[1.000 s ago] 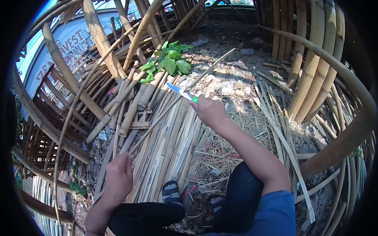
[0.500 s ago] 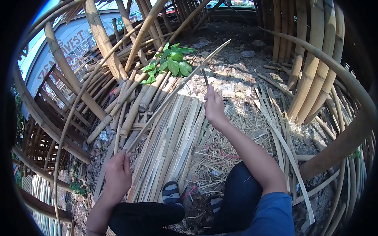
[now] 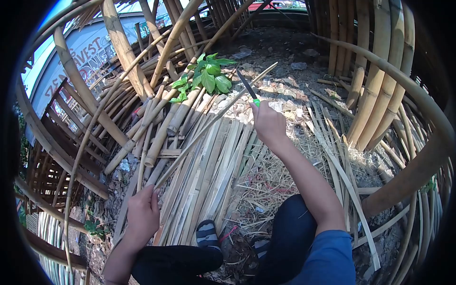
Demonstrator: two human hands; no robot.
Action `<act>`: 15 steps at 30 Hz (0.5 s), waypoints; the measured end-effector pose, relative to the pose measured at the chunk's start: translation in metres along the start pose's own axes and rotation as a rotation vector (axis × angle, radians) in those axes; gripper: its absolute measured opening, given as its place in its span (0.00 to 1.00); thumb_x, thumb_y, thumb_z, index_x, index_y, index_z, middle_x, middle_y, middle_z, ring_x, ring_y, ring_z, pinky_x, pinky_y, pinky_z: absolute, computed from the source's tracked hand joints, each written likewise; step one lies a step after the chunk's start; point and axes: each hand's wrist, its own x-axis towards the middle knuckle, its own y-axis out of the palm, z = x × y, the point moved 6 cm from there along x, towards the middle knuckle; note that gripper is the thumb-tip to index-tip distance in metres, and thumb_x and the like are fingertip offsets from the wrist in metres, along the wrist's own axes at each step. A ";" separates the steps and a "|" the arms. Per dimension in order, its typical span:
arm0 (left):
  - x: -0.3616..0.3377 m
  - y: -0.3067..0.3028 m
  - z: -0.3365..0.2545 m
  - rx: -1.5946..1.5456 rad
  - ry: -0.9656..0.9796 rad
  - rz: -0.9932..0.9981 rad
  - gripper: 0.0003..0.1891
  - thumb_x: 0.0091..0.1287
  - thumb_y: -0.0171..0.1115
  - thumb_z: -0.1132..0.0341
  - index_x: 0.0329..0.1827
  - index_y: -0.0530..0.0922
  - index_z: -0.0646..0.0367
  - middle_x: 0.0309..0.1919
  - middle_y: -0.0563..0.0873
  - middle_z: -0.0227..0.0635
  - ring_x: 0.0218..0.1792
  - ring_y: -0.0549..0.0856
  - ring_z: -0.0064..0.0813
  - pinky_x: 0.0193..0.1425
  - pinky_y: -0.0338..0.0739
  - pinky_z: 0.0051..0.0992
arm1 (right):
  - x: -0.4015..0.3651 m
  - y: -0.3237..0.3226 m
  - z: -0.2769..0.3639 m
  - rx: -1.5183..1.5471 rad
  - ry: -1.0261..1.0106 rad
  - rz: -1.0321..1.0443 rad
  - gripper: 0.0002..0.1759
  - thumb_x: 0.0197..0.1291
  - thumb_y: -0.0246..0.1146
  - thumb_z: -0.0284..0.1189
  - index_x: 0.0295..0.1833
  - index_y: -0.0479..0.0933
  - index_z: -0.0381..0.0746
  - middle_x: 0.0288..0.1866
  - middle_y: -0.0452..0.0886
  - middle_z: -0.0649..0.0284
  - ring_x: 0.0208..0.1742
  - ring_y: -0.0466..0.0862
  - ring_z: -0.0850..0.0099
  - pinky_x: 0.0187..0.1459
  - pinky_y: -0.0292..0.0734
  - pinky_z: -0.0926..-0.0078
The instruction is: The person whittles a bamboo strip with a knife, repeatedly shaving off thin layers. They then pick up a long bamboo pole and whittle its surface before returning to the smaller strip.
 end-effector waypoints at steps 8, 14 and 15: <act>0.002 0.009 0.006 0.024 -0.065 0.079 0.03 0.68 0.58 0.77 0.36 0.76 0.67 0.28 0.81 0.56 0.30 0.82 0.60 0.33 0.74 0.51 | -0.037 -0.048 0.093 0.410 -0.528 -0.084 0.21 0.75 0.55 0.44 0.35 0.71 0.38 0.18 0.74 0.56 0.17 0.78 0.55 0.21 0.74 0.61; -0.005 0.004 0.004 0.040 -0.054 0.098 0.03 0.68 0.58 0.77 0.38 0.77 0.68 0.28 0.82 0.56 0.31 0.83 0.60 0.34 0.75 0.50 | -0.018 0.028 -0.006 -0.031 0.168 0.308 0.26 0.76 0.49 0.49 0.37 0.72 0.36 0.19 0.76 0.51 0.21 0.80 0.50 0.24 0.75 0.57; -0.002 0.002 0.006 0.039 -0.048 0.084 0.03 0.68 0.58 0.77 0.38 0.77 0.68 0.28 0.82 0.56 0.31 0.83 0.60 0.34 0.75 0.50 | -0.018 0.024 -0.001 -0.033 0.161 0.295 0.26 0.76 0.49 0.49 0.37 0.72 0.36 0.19 0.76 0.51 0.21 0.80 0.50 0.24 0.75 0.57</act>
